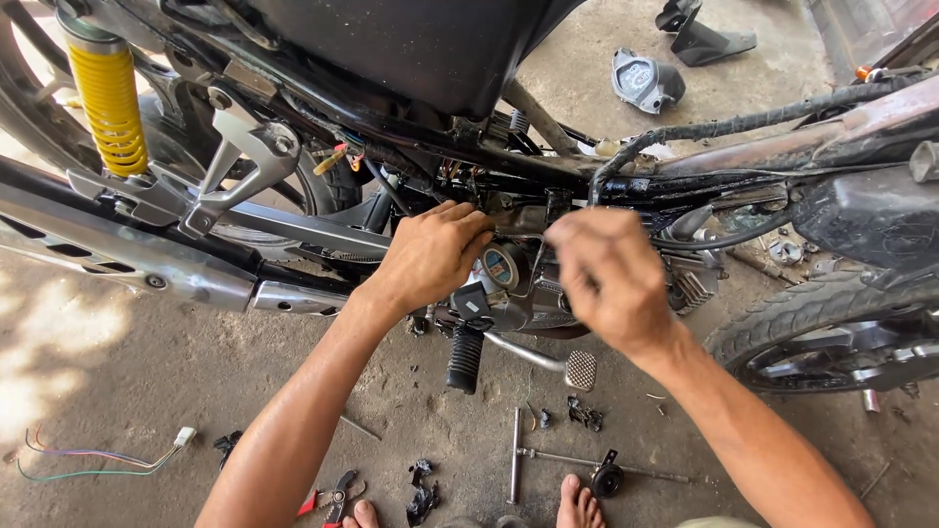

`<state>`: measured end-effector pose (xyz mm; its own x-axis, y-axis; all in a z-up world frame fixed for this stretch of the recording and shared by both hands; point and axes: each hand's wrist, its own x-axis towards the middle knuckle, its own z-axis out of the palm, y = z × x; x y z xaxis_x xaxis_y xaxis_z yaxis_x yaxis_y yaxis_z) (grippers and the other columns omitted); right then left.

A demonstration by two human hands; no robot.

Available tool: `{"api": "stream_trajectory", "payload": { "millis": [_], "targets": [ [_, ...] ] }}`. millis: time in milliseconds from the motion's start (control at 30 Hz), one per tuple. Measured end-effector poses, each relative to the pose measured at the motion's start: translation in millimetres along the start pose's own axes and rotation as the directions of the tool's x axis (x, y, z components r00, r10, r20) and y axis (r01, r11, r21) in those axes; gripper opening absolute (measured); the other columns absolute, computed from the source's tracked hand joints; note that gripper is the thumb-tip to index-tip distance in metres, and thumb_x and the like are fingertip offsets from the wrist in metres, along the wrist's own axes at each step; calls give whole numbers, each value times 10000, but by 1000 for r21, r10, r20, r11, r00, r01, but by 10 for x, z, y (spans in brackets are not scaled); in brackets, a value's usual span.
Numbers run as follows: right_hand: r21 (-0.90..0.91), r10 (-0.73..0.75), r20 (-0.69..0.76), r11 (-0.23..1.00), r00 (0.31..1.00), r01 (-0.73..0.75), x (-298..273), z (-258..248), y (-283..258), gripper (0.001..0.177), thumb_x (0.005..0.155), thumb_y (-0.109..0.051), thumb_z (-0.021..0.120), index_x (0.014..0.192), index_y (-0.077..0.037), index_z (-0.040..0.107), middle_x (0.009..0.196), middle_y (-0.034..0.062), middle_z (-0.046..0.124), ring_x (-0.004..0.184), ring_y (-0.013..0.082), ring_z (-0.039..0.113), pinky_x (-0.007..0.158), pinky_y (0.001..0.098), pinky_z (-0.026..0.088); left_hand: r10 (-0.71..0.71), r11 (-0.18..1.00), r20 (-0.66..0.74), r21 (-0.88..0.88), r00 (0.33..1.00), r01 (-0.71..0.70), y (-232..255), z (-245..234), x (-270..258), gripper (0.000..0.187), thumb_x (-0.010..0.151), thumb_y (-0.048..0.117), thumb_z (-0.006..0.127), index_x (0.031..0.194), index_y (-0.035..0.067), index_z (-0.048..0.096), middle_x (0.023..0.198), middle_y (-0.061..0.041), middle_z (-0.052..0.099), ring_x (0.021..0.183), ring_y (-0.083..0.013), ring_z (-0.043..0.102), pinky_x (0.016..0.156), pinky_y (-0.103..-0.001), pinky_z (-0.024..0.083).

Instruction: Organizing and connecting the electrical wiring harness on a motorcycle frame.

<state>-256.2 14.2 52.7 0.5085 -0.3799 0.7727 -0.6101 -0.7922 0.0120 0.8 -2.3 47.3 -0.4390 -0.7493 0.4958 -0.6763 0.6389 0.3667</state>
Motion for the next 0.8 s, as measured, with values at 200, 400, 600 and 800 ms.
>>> {"api": "stream_trajectory", "payload": {
  "millis": [200, 400, 600, 800],
  "targets": [
    [-111, 154, 397, 987, 905, -120, 12, 163, -281, 395, 883, 104, 630, 1254, -29, 603, 1156, 190, 616, 927, 321, 747, 797, 420, 674, -25, 1000, 103, 10, 994, 25, -8, -24, 46, 229, 1021, 314, 536, 1007, 157, 702, 870, -35, 681, 954, -273, 702, 753, -428, 586],
    [-103, -252, 292, 951, 922, 293, -284, 368, 0, 514, 907, 27, 662, 1366, -196, 609, 1219, 154, 603, 994, 268, 703, 778, 391, 667, -105, 979, 197, -153, 975, 136, -46, -51, 9, 241, 990, 275, 546, 1045, 122, 723, 928, -90, 743, 953, -353, 721, 781, -509, 584],
    [164, 157, 280, 964, 947, -209, -34, 284, 82, 447, 935, 56, 628, 1370, -44, 622, 898, 146, 701, 725, 274, 719, 643, 386, 653, 126, 988, -81, -81, 989, -132, 20, 143, -220, 96, 981, 177, 608, 936, 161, 691, 835, -21, 667, 917, -265, 685, 744, -394, 584],
    [278, 568, 691, 362, 447, -890, 590, 141, -186, 280, 1021, -160, 553, 1236, 17, 585, 586, 174, 686, 351, 165, 551, 323, 283, 433, 116, 955, -293, -230, 949, -188, -267, 386, -337, 164, 1038, 163, 570, 1129, 158, 706, 1007, -11, 694, 958, -252, 680, 827, -372, 592]
  ]
}}
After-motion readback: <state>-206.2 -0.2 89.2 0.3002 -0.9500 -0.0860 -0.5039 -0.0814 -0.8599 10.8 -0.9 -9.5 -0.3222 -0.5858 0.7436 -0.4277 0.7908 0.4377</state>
